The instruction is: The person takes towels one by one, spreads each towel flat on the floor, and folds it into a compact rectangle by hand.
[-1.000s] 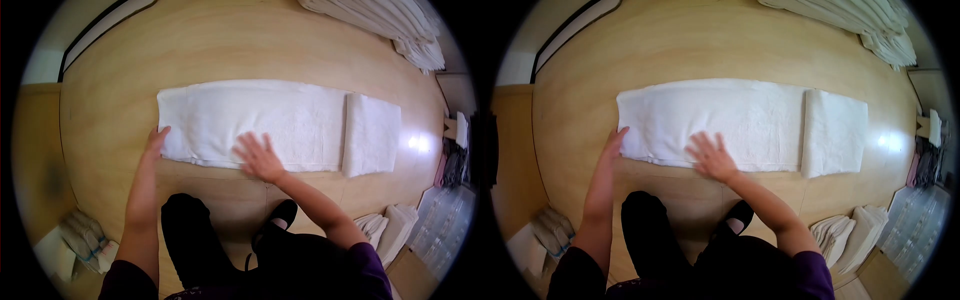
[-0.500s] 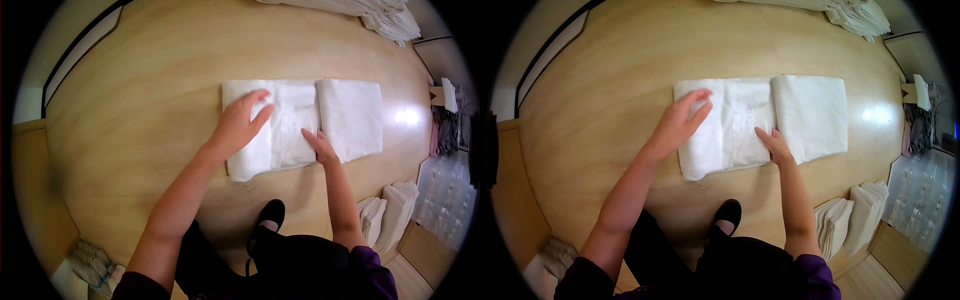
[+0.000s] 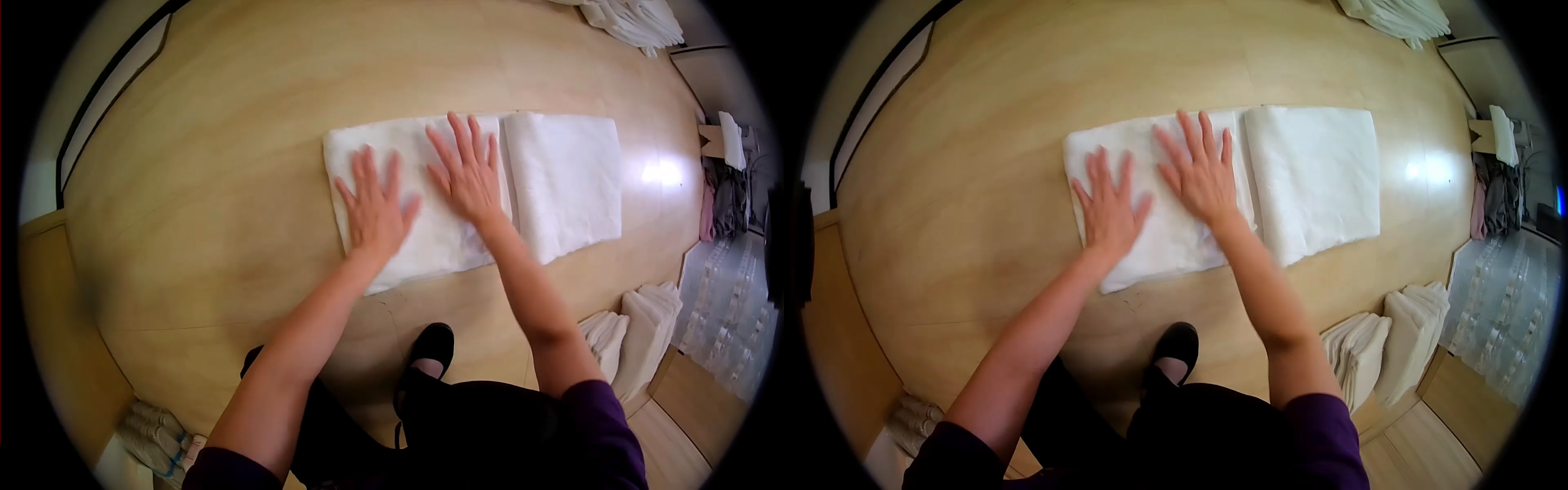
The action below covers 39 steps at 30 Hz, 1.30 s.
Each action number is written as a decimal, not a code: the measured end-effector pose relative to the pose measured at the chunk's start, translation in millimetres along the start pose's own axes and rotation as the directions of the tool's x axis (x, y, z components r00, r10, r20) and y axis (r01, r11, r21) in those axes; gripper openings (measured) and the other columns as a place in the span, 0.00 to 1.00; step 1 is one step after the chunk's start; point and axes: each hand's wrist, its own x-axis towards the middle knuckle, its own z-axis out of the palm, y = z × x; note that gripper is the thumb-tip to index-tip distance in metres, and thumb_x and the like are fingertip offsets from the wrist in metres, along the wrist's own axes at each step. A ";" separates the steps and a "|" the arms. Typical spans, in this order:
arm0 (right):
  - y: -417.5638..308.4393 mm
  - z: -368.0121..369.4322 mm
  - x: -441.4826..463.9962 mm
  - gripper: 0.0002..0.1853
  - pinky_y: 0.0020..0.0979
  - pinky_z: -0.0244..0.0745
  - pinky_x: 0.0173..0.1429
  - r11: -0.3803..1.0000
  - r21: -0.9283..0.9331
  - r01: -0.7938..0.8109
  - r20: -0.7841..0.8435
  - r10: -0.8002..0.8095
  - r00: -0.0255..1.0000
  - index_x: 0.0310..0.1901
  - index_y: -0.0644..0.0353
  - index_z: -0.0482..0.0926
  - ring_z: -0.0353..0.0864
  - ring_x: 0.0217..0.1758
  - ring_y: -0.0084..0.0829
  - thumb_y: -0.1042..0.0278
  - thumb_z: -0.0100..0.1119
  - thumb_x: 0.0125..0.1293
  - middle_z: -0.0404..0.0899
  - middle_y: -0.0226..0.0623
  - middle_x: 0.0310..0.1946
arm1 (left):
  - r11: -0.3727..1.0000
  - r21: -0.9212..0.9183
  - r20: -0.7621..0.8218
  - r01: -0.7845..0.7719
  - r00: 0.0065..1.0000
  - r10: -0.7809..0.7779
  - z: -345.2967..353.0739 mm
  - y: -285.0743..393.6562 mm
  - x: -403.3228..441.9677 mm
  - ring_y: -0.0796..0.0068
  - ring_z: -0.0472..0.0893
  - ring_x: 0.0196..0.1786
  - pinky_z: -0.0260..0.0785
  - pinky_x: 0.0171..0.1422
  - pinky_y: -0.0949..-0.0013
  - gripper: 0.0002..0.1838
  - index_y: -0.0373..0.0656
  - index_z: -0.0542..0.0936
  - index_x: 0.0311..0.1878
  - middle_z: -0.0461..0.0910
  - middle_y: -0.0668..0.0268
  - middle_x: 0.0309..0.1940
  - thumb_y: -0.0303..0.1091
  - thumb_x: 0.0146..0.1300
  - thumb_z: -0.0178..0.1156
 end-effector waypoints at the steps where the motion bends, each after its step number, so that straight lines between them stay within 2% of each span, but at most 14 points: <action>1: 9.9 12.4 10.1 0.29 0.55 0.42 0.68 1.000 -0.003 -0.001 0.082 0.001 0.997 0.66 0.44 0.56 0.43 0.72 0.44 0.49 0.47 0.64 0.50 0.36 0.69 | 0.989 -0.059 0.101 -0.133 0.985 0.139 -2.9 10.8 -28.7 0.61 0.47 0.72 0.39 0.68 0.37 0.33 0.61 0.59 0.67 0.48 0.59 0.70 0.47 0.58 0.56; 6: 48.7 8.3 67.3 0.27 0.46 0.48 0.69 0.902 0.421 -0.099 0.150 0.038 0.988 0.64 0.48 0.60 0.48 0.71 0.44 0.52 0.46 0.66 0.54 0.40 0.66 | 0.850 0.100 0.281 -0.517 0.834 0.475 -3.0 -61.0 -37.4 0.64 0.51 0.71 0.40 0.68 0.36 0.27 0.75 0.64 0.62 0.51 0.66 0.70 0.42 0.58 0.52; 9: 60.7 -51.0 61.0 0.24 0.36 0.56 0.66 0.737 0.673 0.059 -0.032 -0.050 0.998 0.61 0.57 0.65 0.61 0.64 0.42 0.65 0.54 0.63 0.63 0.43 0.61 | 0.931 0.319 0.050 -0.177 0.984 0.170 -19.7 -142.8 7.7 0.62 0.53 0.70 0.41 0.67 0.35 0.22 0.70 0.70 0.58 0.57 0.65 0.67 0.33 0.63 0.45; 11: 92.6 -76.4 34.0 0.24 0.37 0.61 0.62 0.937 0.346 0.052 -0.163 0.006 0.987 0.59 0.57 0.67 0.66 0.59 0.42 0.70 0.57 0.60 0.68 0.42 0.57 | 0.843 0.511 -0.261 0.168 0.965 -0.034 -50.2 -172.1 24.5 0.60 0.63 0.65 0.53 0.65 0.45 0.19 0.60 0.72 0.57 0.66 0.61 0.61 0.32 0.64 0.46; 14: 155.0 -56.6 -44.5 0.26 0.34 0.67 0.56 0.928 0.233 -0.290 0.133 0.265 0.955 0.56 0.62 0.70 0.73 0.52 0.36 0.60 0.61 0.58 0.75 0.45 0.47 | 0.874 -0.325 0.038 0.360 0.929 -0.368 -62.3 -157.7 19.1 0.58 0.73 0.54 0.64 0.57 0.59 0.15 0.51 0.73 0.54 0.74 0.58 0.51 0.36 0.64 0.49; 15: 148.3 -62.5 -54.2 0.23 0.29 0.71 0.50 0.720 0.355 -0.596 0.511 0.384 0.769 0.52 0.65 0.73 0.76 0.42 0.26 0.58 0.61 0.59 0.79 0.38 0.37 | 0.789 -0.450 0.223 0.419 0.908 -0.355 -58.1 -137.9 9.9 0.60 0.76 0.41 0.67 0.46 0.67 0.18 0.42 0.73 0.51 0.78 0.54 0.42 0.42 0.62 0.53; 16: 126.3 -63.3 -61.9 0.21 0.24 0.71 0.45 0.530 0.575 -0.623 0.555 0.306 0.773 0.47 0.67 0.76 0.75 0.36 0.20 0.58 0.61 0.59 0.80 0.32 0.31 | 0.766 -0.494 0.257 0.412 0.911 -0.324 -41.3 -123.5 -2.1 0.64 0.76 0.40 0.67 0.46 0.69 0.20 0.40 0.73 0.50 0.78 0.55 0.40 0.44 0.61 0.55; 24: 87.5 -93.8 -92.6 0.17 0.21 0.66 0.30 0.362 0.660 -0.658 0.512 0.423 0.748 0.41 0.66 0.75 0.69 0.27 0.16 0.57 0.53 0.65 0.73 0.27 0.25 | -0.105 -0.881 0.473 0.461 0.863 -0.177 -62.3 -87.1 -14.0 0.77 0.74 0.43 0.66 0.48 0.72 0.30 0.36 0.70 0.55 0.77 0.66 0.42 0.51 0.59 0.58; 28: 112.1 -37.7 -128.0 0.14 0.17 0.59 0.23 0.278 0.643 -0.713 0.453 0.613 0.647 0.38 0.61 0.75 0.64 0.22 0.12 0.57 0.51 0.66 0.71 0.23 0.24 | 0.214 -0.776 0.522 0.593 0.795 -0.310 -22.2 -91.8 -18.7 0.74 0.76 0.38 0.69 0.42 0.69 0.27 0.36 0.72 0.49 0.77 0.66 0.37 0.50 0.57 0.61; 29: 105.1 -32.9 -127.5 0.16 0.18 0.57 0.21 0.339 0.684 -0.645 0.291 0.684 0.669 0.43 0.60 0.73 0.63 0.21 0.12 0.55 0.51 0.66 0.69 0.21 0.22 | 0.604 -0.536 0.468 0.589 0.803 -0.368 -35.5 -89.6 -11.1 0.73 0.77 0.35 0.71 0.40 0.67 0.24 0.37 0.73 0.47 0.77 0.64 0.34 0.49 0.58 0.60; 32: 73.8 -30.0 -146.0 0.18 0.18 0.61 0.26 -0.019 0.799 -0.601 0.299 0.880 0.369 0.46 0.55 0.73 0.67 0.28 0.13 0.50 0.48 0.67 0.72 0.22 0.28 | 0.865 -0.324 0.157 0.383 0.924 -0.350 -65.5 -94.4 7.4 0.73 0.78 0.35 0.72 0.39 0.67 0.20 0.39 0.73 0.46 0.78 0.64 0.34 0.47 0.61 0.57; 35: 37.8 -40.3 -176.3 0.23 0.26 0.68 0.35 -0.311 0.707 -0.635 0.654 0.631 0.418 0.55 0.54 0.66 0.71 0.40 0.21 0.47 0.48 0.66 0.72 0.26 0.42 | 0.299 -0.938 0.087 0.173 0.956 -0.280 -89.0 -114.1 49.7 0.73 0.77 0.40 0.71 0.44 0.67 0.18 0.42 0.72 0.50 0.77 0.63 0.40 0.45 0.65 0.51; 38: 11.3 -48.1 -177.3 0.31 0.34 0.71 0.51 -0.392 0.741 -0.546 0.670 0.485 0.562 0.63 0.57 0.59 0.70 0.54 0.31 0.47 0.50 0.64 0.69 0.33 0.56 | -0.300 -0.897 0.395 0.325 0.893 -0.214 -52.8 -134.1 74.1 0.74 0.75 0.46 0.68 0.49 0.67 0.18 0.45 0.69 0.55 0.76 0.62 0.45 0.44 0.68 0.46; 39: 0.5 -60.3 -158.8 0.32 0.36 0.67 0.57 -0.391 0.782 -0.485 0.620 0.575 0.534 0.64 0.57 0.56 0.66 0.58 0.33 0.51 0.52 0.64 0.65 0.35 0.59 | -0.269 -0.854 0.510 0.446 0.819 -0.263 -40.3 -141.3 75.3 0.73 0.73 0.52 0.66 0.54 0.67 0.19 0.46 0.66 0.58 0.75 0.61 0.49 0.44 0.69 0.44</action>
